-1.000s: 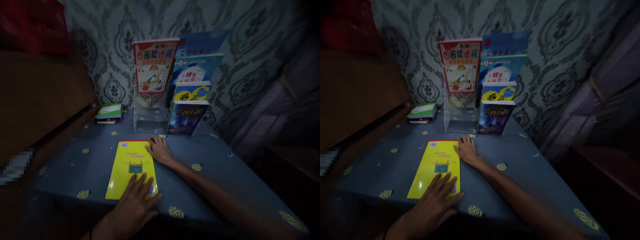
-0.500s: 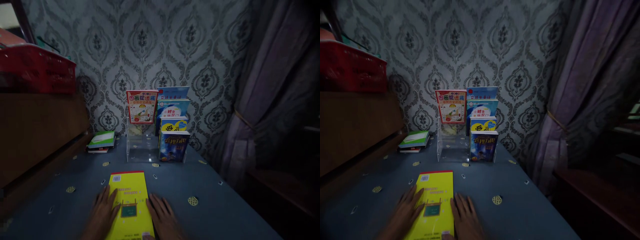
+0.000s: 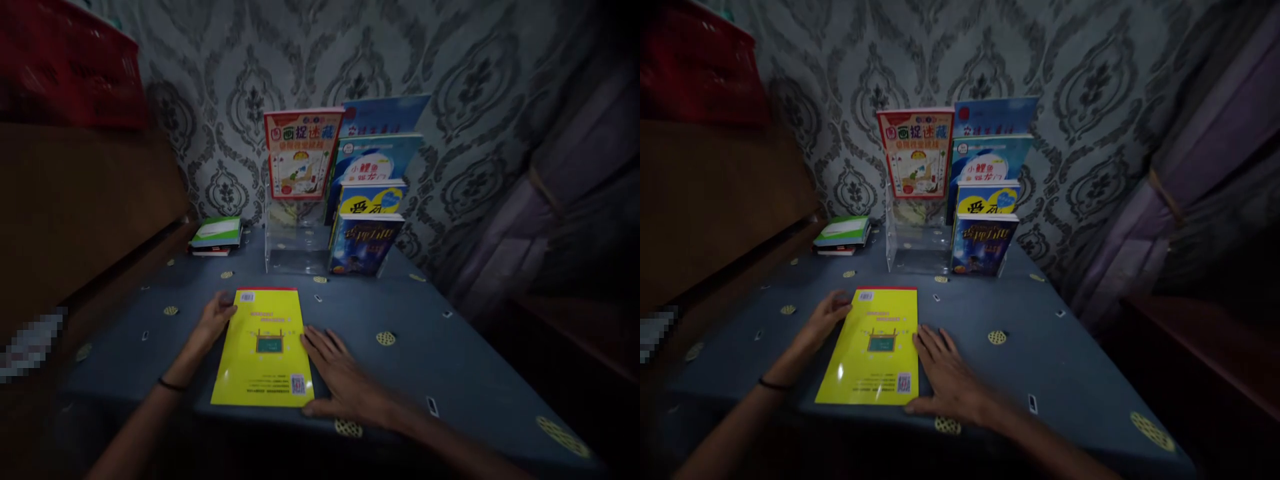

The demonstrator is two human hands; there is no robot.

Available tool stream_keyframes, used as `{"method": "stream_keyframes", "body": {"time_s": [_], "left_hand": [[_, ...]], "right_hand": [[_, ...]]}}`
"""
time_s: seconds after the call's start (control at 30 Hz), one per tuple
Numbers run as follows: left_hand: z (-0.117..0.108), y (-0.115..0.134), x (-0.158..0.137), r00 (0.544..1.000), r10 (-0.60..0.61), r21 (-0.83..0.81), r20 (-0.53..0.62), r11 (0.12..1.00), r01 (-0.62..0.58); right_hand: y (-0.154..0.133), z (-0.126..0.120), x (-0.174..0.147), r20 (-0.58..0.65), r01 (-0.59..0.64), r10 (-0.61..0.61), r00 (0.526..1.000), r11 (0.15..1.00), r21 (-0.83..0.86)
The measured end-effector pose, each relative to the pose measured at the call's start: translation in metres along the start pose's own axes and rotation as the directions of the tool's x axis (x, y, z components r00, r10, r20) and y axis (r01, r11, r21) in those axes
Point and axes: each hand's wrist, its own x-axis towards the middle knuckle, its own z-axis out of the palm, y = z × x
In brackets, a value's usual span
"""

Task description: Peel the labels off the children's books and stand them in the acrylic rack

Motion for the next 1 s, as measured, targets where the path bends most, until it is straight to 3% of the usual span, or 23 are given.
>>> {"method": "stream_keyframes", "body": {"time_s": [0.17,0.3,0.4,0.47,0.57,0.63,0.77,0.9,1.0], "left_hand": [[0.007,0.004,-0.014,0.971,-0.222,-0.079,0.093,0.97,0.23],[0.016,0.013,-0.027,0.96,-0.237,-0.171,0.15,0.95,0.261],[0.019,0.021,-0.032,0.963,-0.192,-0.284,0.186,0.928,0.24],[0.021,0.026,-0.034,0.964,-0.166,-0.329,0.208,0.916,0.229],[0.025,0.032,-0.035,0.966,-0.147,-0.352,0.21,0.911,0.215],[0.027,0.036,-0.034,0.969,-0.146,-0.357,0.201,0.91,0.211],[0.032,0.042,-0.029,0.971,-0.16,-0.375,0.18,0.901,0.218],[0.034,0.051,-0.024,0.969,-0.13,-0.39,0.212,0.897,0.206],[0.031,0.061,-0.018,0.97,-0.098,-0.389,0.222,0.903,0.181]], "right_hand": [[0.001,-0.003,-0.002,0.029,-0.012,0.01,1.0,0.998,0.066],[0.008,-0.012,0.004,-0.045,-0.07,0.089,0.995,0.943,0.325],[0.017,-0.013,0.023,-0.18,-0.125,0.287,0.941,0.788,0.603],[0.022,-0.014,0.039,-0.153,-0.155,0.403,0.902,0.634,0.757],[0.025,-0.018,0.056,-0.032,-0.144,0.394,0.919,0.409,0.901],[0.024,-0.023,0.062,0.008,-0.136,0.382,0.924,0.311,0.94],[0.018,-0.032,0.068,0.055,-0.182,0.413,0.909,0.273,0.945],[0.017,-0.035,0.073,0.198,-0.28,0.342,0.919,0.211,0.936],[0.023,-0.038,0.072,0.205,-0.263,0.342,0.917,0.133,0.956]]}}
